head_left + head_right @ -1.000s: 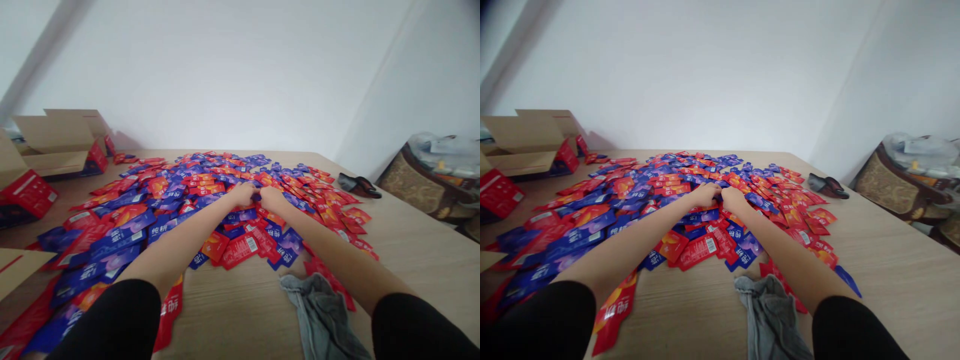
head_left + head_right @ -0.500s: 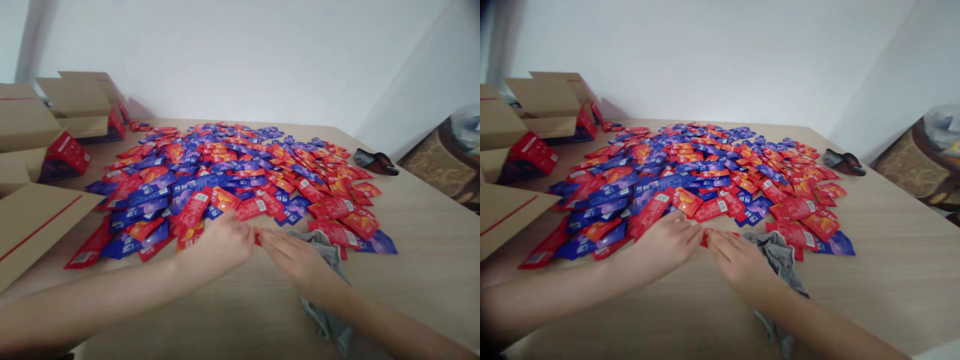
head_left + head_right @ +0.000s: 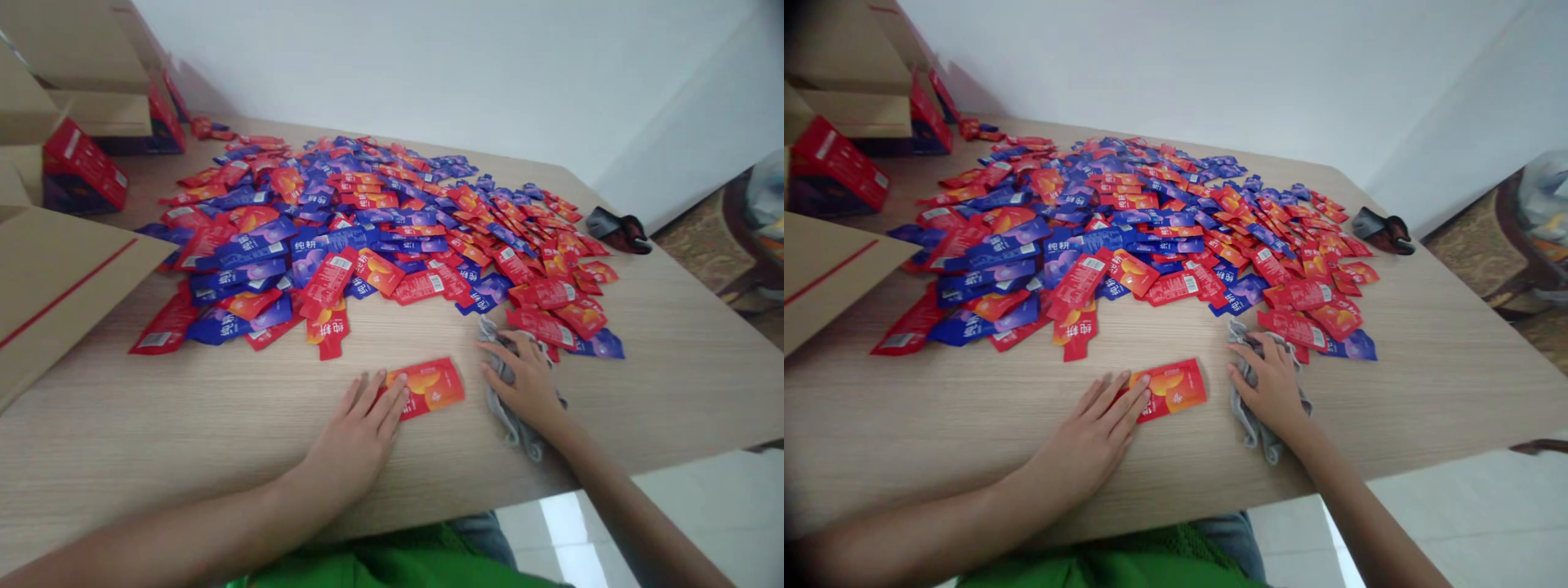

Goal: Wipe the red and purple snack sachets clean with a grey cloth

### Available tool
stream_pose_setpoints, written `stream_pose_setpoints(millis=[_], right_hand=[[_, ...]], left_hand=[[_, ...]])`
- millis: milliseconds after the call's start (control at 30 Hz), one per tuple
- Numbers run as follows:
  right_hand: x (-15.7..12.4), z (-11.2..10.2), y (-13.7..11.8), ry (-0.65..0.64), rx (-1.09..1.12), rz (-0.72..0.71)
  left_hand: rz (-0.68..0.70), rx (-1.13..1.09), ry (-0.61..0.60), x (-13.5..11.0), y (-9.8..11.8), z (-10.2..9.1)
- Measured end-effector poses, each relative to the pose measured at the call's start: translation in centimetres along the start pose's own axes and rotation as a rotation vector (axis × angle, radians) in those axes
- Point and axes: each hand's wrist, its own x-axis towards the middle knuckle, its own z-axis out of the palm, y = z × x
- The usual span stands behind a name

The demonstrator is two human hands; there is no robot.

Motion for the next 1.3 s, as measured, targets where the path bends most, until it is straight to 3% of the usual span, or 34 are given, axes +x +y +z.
stream_pose_setpoints(millis=[133,233,300,367,467,600,800,933,1033,1167,1233,1300], right_hand=[[0.7,-0.1,-0.2,0.033,0.129,0.181],[1.5,-1.7,-4.4,0.142,0.240,0.209],[1.6,-1.8,-8.6,0.150,0.346,0.111],[1.5,-0.8,-12.7,0.072,0.396,-0.022],[1.1,1.3,-16.0,-0.071,0.192,-0.178],[0.7,1.9,-14.4,-0.107,0.011,-0.109],[-0.5,0.0,-9.4,-0.126,0.035,0.152],[-0.6,-0.8,-8.7,-0.081,0.072,0.241],[-0.1,-0.8,-10.9,0.043,0.158,0.138],[0.2,0.5,-14.8,-0.081,0.146,-0.185],[0.0,1.0,-15.2,-0.136,0.074,-0.200],[-0.4,1.2,-14.1,-0.138,0.026,-0.142]], left_hand=[[-0.030,-0.043,-0.027,-1.1,0.0,-0.7],[-0.059,-0.084,-0.037,-1.7,0.4,-0.6],[-0.068,-0.111,-0.047,-1.8,0.5,-0.5],[-0.064,-0.130,-0.055,-1.7,0.4,-0.5],[-0.049,-0.168,-0.083,-1.4,0.1,-0.8],[-0.069,-0.245,-0.103,-1.1,-0.3,-1.5],[-0.087,-0.300,-0.102,-0.8,-0.1,-2.0],[-0.101,-0.309,-0.090,-0.8,0.1,-2.1],[-0.099,-0.313,-0.089,-0.8,0.2,-2.1],[-0.104,-0.294,-0.109,-0.5,0.3,-2.3],[-0.103,-0.283,-0.124,-0.3,0.3,-2.3],[-0.106,-0.280,-0.128,0.0,0.4,-2.4]])
